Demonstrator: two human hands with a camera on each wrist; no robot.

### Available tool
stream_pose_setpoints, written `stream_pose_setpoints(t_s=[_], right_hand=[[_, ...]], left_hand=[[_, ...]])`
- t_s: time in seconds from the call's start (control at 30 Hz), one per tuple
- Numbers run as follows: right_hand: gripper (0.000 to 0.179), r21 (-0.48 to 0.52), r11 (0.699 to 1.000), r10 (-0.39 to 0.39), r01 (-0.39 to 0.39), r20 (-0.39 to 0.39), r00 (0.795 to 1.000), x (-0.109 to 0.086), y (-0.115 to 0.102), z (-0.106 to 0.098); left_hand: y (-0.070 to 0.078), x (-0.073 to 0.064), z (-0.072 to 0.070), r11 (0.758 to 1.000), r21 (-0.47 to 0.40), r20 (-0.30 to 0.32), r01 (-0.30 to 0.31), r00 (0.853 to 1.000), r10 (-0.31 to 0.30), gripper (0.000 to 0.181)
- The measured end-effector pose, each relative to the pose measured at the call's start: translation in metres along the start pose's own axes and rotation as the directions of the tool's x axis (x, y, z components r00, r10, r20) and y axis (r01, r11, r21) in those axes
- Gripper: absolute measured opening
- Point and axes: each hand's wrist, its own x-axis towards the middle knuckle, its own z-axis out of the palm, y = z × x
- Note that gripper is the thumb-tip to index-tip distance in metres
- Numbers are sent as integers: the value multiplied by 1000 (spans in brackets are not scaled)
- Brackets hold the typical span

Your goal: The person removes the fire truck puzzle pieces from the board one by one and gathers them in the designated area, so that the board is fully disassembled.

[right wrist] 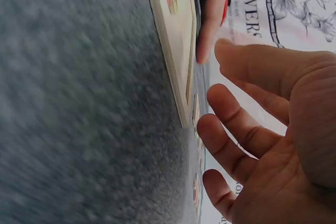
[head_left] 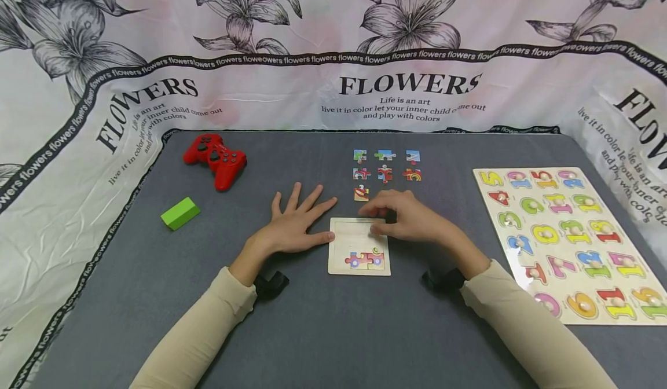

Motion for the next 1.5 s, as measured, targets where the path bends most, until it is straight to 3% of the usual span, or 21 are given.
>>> stream_pose_setpoints(t_s=[0.83, 1.5], right_hand=[[32, -61, 994, -78, 92, 201, 977, -11, -22, 11], [42, -90, 991, -74, 98, 240, 968, -15, -22, 14]], left_hand=[[-1, 0, -1, 1000, 4, -1, 0, 1000, 0, 79], [1, 0, 0, 1000, 7, 0, 5, 1000, -5, 78]])
